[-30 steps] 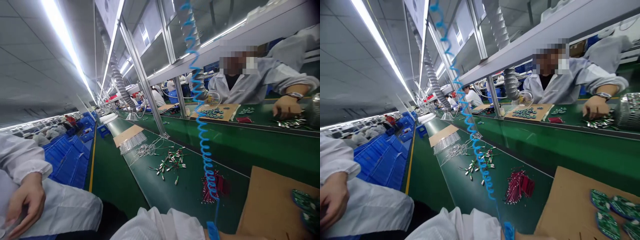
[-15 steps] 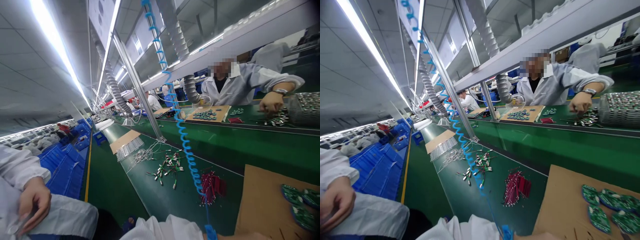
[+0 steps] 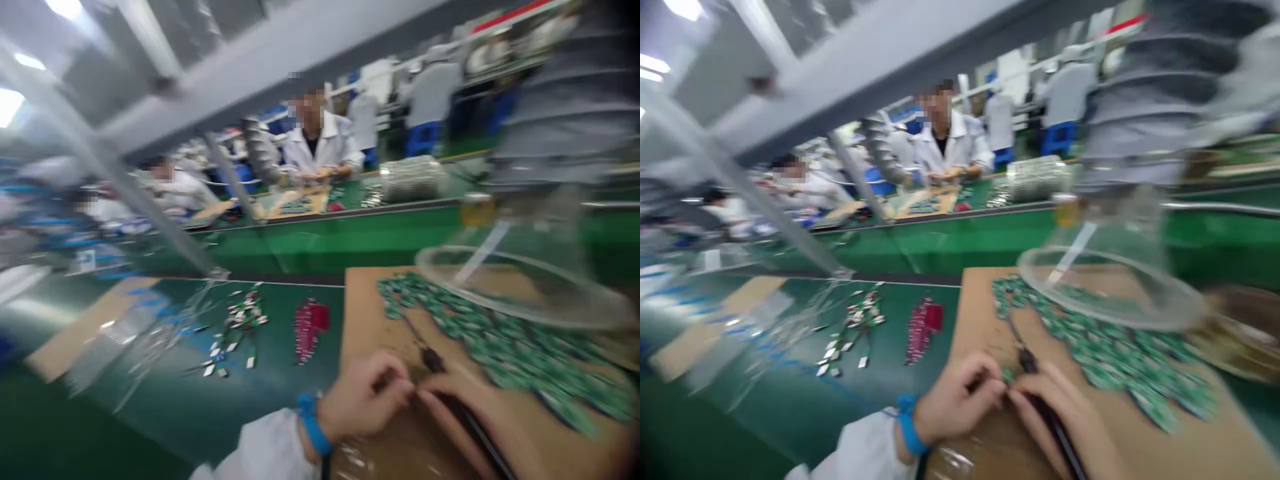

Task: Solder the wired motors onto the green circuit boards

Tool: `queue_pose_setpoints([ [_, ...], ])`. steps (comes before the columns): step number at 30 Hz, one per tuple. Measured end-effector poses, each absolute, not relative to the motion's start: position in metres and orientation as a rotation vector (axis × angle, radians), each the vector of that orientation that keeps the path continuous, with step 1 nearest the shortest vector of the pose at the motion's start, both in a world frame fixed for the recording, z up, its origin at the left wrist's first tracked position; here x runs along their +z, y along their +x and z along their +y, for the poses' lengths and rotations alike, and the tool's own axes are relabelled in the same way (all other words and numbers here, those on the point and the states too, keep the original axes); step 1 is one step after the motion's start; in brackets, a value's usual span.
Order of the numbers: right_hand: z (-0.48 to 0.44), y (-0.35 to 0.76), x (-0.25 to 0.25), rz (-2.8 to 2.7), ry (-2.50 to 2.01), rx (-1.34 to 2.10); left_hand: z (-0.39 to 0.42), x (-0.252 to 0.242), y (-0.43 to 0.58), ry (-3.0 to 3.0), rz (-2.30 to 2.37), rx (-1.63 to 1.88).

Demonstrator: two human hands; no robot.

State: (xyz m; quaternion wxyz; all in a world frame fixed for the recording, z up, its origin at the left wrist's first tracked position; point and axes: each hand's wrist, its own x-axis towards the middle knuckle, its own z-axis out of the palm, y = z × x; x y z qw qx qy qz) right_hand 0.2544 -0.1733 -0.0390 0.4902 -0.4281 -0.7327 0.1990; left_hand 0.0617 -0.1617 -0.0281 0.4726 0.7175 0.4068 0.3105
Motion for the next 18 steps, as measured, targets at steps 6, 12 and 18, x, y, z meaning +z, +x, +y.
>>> queue_pose_setpoints([
  [6,-0.182,0.296,-0.032,-1.787,-1.159,0.527,-0.139,-0.022,0.048,1.817,1.184,0.634],
  [12,-0.2,0.316,-0.04,-1.337,-1.147,0.953,-0.136,-0.02,0.05,1.967,1.154,0.643],
  [18,-0.198,0.321,-0.041,-1.14,-1.237,0.934,-0.14,-0.02,0.055,1.973,1.151,0.59],
])
